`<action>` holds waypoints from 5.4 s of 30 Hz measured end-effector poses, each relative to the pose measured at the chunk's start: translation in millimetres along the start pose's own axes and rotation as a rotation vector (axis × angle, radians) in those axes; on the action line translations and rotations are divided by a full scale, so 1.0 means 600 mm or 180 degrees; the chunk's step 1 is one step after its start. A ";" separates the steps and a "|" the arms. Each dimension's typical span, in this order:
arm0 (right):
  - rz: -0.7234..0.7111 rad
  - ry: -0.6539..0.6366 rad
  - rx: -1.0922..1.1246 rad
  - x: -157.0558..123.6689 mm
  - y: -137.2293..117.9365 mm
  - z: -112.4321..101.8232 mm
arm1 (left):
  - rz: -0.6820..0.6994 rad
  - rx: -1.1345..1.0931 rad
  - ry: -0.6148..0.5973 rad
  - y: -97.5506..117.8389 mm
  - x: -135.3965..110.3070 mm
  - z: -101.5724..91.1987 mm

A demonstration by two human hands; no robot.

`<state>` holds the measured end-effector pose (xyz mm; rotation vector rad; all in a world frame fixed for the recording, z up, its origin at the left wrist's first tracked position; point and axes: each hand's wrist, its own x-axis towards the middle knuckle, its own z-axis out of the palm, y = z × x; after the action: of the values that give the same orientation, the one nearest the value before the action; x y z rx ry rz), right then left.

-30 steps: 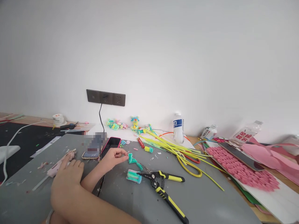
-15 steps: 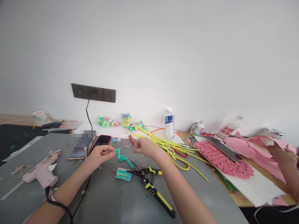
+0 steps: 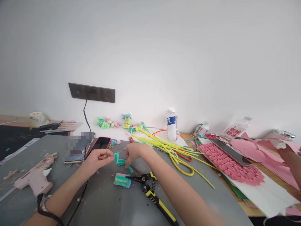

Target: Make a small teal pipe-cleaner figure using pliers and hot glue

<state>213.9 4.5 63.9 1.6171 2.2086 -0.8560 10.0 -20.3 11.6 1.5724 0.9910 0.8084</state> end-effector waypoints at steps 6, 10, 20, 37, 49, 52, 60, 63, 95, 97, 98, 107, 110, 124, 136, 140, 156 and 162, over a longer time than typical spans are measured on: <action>0.0288 -0.0205 -0.0342 0.014 -0.021 0.004 | 0.0011 -0.0013 -0.0035 -0.007 0.002 0.000; 0.0286 -0.0059 -0.0269 0.019 -0.017 0.010 | 0.0026 -0.0005 -0.0052 -0.012 0.003 -0.002; -0.0156 0.1166 0.1193 -0.066 0.036 -0.011 | 0.0013 -0.0193 0.0106 -0.008 0.005 -0.002; -0.1258 0.2950 0.5106 -0.023 -0.051 0.103 | -0.0180 -0.0719 0.0600 -0.003 0.000 -0.007; -0.1341 0.2264 0.5490 -0.016 -0.058 0.119 | -0.0226 -0.0877 0.0680 -0.008 0.000 -0.007; -0.1320 0.2238 0.5518 -0.017 -0.056 0.122 | -0.0232 -0.0914 0.0715 -0.005 0.000 -0.006; -0.1022 0.2595 0.4984 -0.014 -0.047 0.128 | -0.0210 -0.0914 0.0744 -0.003 0.002 -0.005; -0.1064 0.2691 0.4858 -0.020 -0.051 0.126 | -0.0180 -0.0915 0.0722 -0.005 0.003 -0.004; -0.0674 0.3722 0.3562 -0.046 -0.061 0.121 | 0.0571 -0.1775 -0.0685 -0.005 -0.012 -0.007; -0.0587 0.3980 0.3117 -0.049 -0.062 0.121 | 0.0592 -0.1783 -0.0698 -0.006 -0.012 -0.007; -0.0587 0.4051 0.2972 -0.050 -0.063 0.121 | 0.0599 -0.1779 -0.0697 -0.007 -0.012 -0.007; -0.0781 0.4311 0.2418 -0.047 -0.067 0.134 | 0.0629 -0.1785 -0.0693 -0.009 -0.010 -0.007; -0.0870 0.4393 0.2317 -0.046 -0.068 0.136 | 0.0613 -0.1812 -0.0674 -0.009 -0.011 -0.007; -0.0817 0.2995 0.4205 -0.051 -0.056 0.115 | 0.0501 -0.1788 -0.0624 -0.006 -0.013 -0.006; -0.1065 0.2389 0.4843 -0.054 -0.055 0.121 | 0.0444 -0.1766 -0.0576 0.003 -0.015 -0.006; -0.1050 0.2313 0.4958 -0.056 -0.047 0.120 | 0.0505 -0.1726 -0.0522 -0.001 -0.013 -0.007; -0.0929 0.2458 0.4817 -0.054 -0.031 0.126 | 0.0092 -0.1636 -0.0340 0.003 -0.008 -0.004; -0.0887 0.2604 0.4586 -0.049 -0.037 0.126 | 0.0288 -0.1591 -0.0539 0.002 -0.011 -0.005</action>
<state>193.7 -68.2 26.7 2.5380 2.3546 -2.6770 4.5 -25.3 13.2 1.2315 0.5425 0.8881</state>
